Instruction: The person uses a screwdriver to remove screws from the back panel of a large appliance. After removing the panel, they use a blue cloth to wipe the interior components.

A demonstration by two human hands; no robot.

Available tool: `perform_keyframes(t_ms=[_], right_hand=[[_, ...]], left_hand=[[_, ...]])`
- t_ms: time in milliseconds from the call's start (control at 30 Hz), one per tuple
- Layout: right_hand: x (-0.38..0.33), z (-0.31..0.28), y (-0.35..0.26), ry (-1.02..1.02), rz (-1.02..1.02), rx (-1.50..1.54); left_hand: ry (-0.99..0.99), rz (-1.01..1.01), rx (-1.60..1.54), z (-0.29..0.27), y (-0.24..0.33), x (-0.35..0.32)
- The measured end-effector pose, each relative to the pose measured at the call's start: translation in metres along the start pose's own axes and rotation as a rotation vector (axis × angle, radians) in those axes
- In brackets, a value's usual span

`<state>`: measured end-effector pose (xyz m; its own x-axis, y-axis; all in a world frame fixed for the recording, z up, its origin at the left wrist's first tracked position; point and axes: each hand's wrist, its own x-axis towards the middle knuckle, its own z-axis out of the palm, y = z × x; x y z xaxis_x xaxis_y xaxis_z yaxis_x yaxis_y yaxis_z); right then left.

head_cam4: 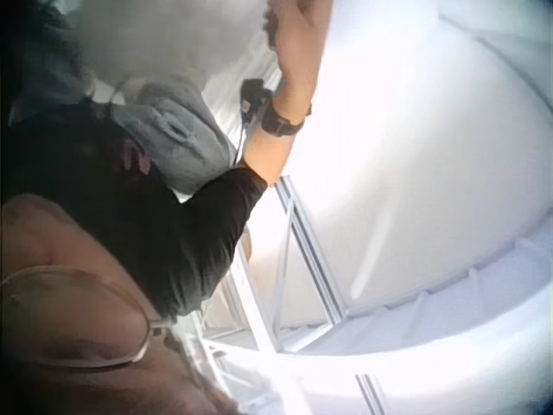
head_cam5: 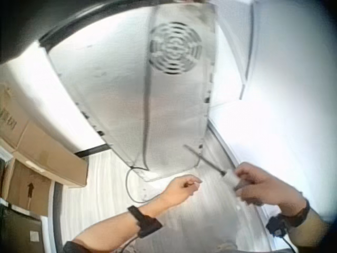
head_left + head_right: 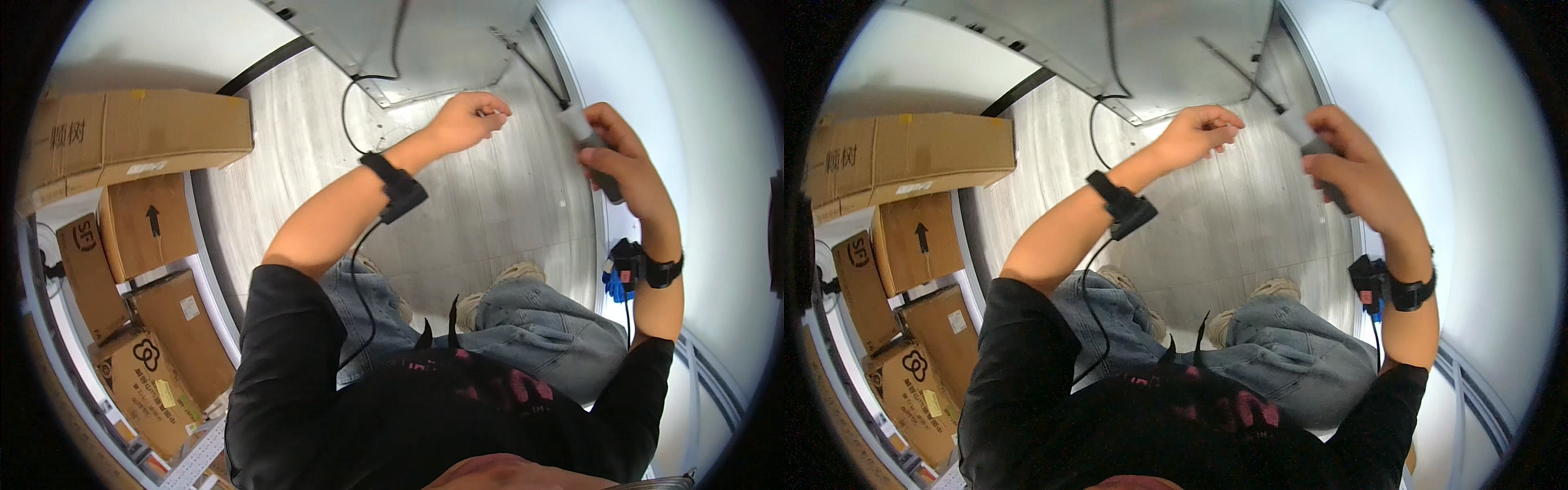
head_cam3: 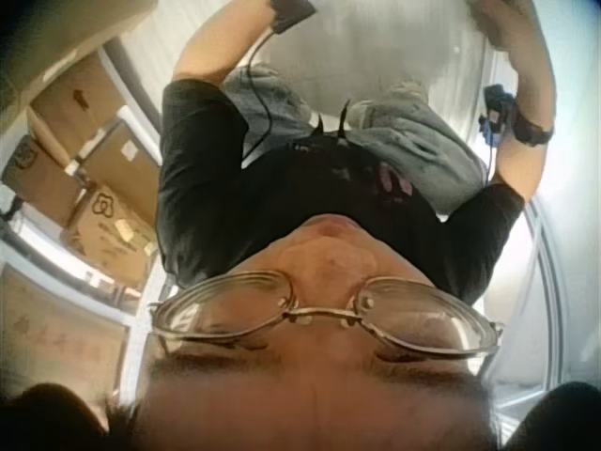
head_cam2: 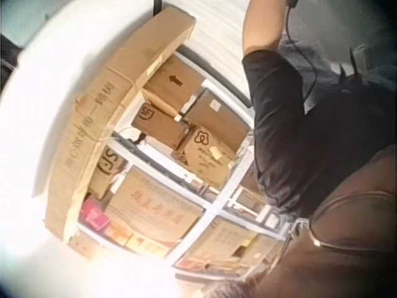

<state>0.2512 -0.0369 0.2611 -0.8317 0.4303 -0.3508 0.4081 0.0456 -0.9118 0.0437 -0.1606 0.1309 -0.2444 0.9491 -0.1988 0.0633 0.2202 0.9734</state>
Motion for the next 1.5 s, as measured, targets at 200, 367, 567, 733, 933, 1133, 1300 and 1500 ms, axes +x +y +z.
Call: perform_keyframes(t_ms=[200,367,567,733,933,1133,1300,1500], right_hand=[[0.056,0.122,-0.036,-0.284,0.003,0.136],[0.088,0.208,0.006,-0.063,0.128,0.307],[0.102,0.254,0.048,0.075,0.177,0.474],[0.112,0.267,0.057,0.088,0.136,0.554],[0.119,0.279,0.056,0.080,0.113,0.594],[0.118,0.282,0.055,0.085,0.111,0.602],[0.118,0.283,0.056,0.074,0.125,0.647],[0.119,0.284,0.057,0.082,0.119,0.685]], left_hand=[[-0.219,-0.302,0.167,-0.127,0.023,-0.062],[0.153,-0.243,-0.294,-0.164,-0.022,-0.055],[0.289,-0.247,-0.515,-0.176,-0.055,-0.049],[0.320,-0.237,-0.658,-0.184,-0.068,-0.050],[0.370,-0.249,-0.554,-0.185,-0.067,-0.055],[0.401,-0.246,-0.526,-0.185,-0.064,-0.055],[0.409,-0.252,-0.478,-0.184,-0.054,-0.058],[0.409,-0.242,-0.471,-0.185,-0.062,-0.055]])
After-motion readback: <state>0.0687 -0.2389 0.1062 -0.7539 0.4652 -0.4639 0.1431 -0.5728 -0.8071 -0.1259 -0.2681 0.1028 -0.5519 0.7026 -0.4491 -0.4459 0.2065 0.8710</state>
